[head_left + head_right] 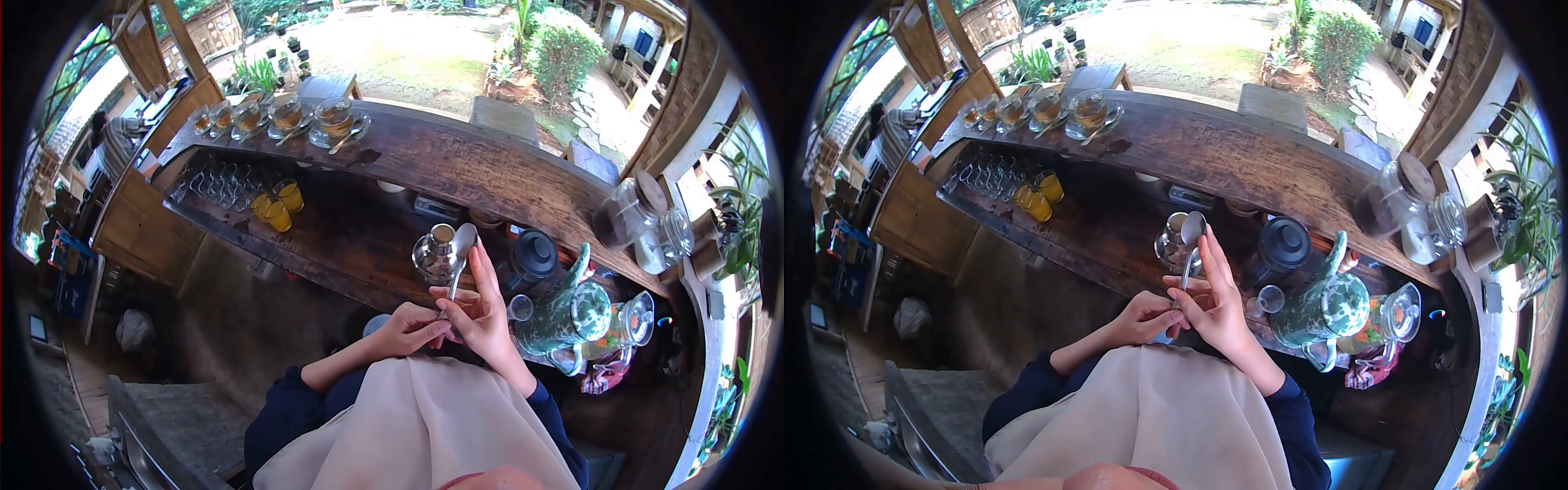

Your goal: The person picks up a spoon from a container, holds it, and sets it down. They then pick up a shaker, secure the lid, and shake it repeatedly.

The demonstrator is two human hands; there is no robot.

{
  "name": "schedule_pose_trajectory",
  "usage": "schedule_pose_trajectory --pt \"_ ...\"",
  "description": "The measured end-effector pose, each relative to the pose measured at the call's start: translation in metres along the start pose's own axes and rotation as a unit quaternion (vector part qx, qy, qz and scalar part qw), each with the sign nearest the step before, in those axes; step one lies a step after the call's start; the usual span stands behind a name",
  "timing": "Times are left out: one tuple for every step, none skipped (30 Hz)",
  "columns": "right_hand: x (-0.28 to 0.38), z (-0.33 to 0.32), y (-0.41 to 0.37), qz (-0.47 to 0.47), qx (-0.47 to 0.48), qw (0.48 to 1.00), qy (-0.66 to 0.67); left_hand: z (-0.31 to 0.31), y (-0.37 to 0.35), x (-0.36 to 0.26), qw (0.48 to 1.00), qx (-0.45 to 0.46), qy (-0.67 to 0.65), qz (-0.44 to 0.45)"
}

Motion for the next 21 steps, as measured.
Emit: schedule_pose_trajectory --pt "-0.003 0.004 0.002 0.002 0.002 1.000 0.004 -0.005 -0.004 -0.003 1.000 -0.011 0.002 0.012" --pt "-0.005 0.008 0.003 0.002 0.002 1.000 0.017 -0.008 -0.006 -0.003 1.000 -0.014 0.001 0.009" --pt "-0.007 0.013 0.005 0.003 0.001 1.000 0.030 -0.010 -0.009 -0.003 1.000 -0.012 -0.012 0.008" --pt "-0.008 0.017 0.006 0.004 0.001 1.000 0.031 -0.014 -0.011 -0.004 1.000 -0.010 -0.025 0.008" --pt "-0.010 0.022 0.007 0.008 -0.001 0.999 0.037 -0.018 -0.014 -0.004 1.000 -0.011 -0.026 0.007" --pt "-0.012 0.027 0.009 0.011 -0.003 0.999 0.043 -0.023 -0.017 -0.004 1.000 -0.014 -0.019 0.009" --pt "-0.013 0.032 0.010 0.011 -0.001 0.999 0.043 -0.028 -0.021 -0.004 1.000 -0.018 -0.012 0.011" --pt "-0.015 0.037 0.013 0.006 -0.001 0.999 0.049 -0.033 -0.024 -0.005 1.000 -0.020 -0.012 0.012" --pt "-0.016 0.043 0.015 0.001 -0.001 0.998 0.056 -0.039 -0.028 -0.005 1.000 -0.026 -0.011 0.005" --pt "-0.020 0.050 0.018 0.000 0.002 0.998 0.057 -0.046 -0.032 -0.004 0.999 -0.032 -0.010 -0.002" --pt "-0.026 0.055 0.019 0.009 -0.003 0.997 0.072 -0.052 -0.036 -0.005 0.999 -0.035 -0.010 -0.002" --pt "-0.030 0.061 0.020 0.019 -0.006 0.996 0.086 -0.057 -0.040 -0.003 0.999 -0.039 -0.003 -0.009" --pt "-0.030 0.069 0.023 0.020 -0.003 0.996 0.087 -0.063 -0.044 -0.001 0.999 -0.042 0.004 -0.018" --pt "-0.028 0.074 0.026 0.015 -0.016 0.995 0.098 -0.068 -0.047 -0.001 0.999 -0.045 0.001 -0.017" --pt "-0.027 0.078 0.029 0.010 -0.030 0.994 0.109 -0.072 -0.051 -0.002 0.999 -0.044 -0.008 -0.018" --pt "-0.029 0.084 0.031 0.011 -0.026 0.994 0.109 -0.077 -0.054 -0.003 0.999 -0.043 -0.017 -0.018" --pt "-0.033 0.090 0.033 0.009 -0.024 0.993 0.113 -0.081 -0.058 -0.004 0.999 -0.045 -0.018 -0.016" --pt "-0.035 0.096 0.036 0.006 -0.022 0.993 0.116 -0.086 -0.062 -0.005 0.999 -0.047 -0.019 -0.019" --pt "-0.035 0.103 0.039 0.005 -0.019 0.993 0.117 -0.091 -0.066 -0.005 0.998 -0.049 -0.020 -0.022" --pt "-0.040 0.109 0.038 0.035 -0.029 0.991 0.124 -0.096 -0.070 -0.005 0.998 -0.052 -0.020 -0.020" --pt "-0.045 0.115 0.038 0.065 -0.039 0.988 0.132 -0.101 -0.073 -0.003 0.998 -0.055 -0.022 -0.024"
Point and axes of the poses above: each hand's wrist, its own y-axis towards the middle knuckle, its own z-axis out of the palm, x = y × z, the point moved 10 cm from there along y, towards the middle knuckle, and after that the axes turned 15 degrees about -z, right-handed, at the moved point
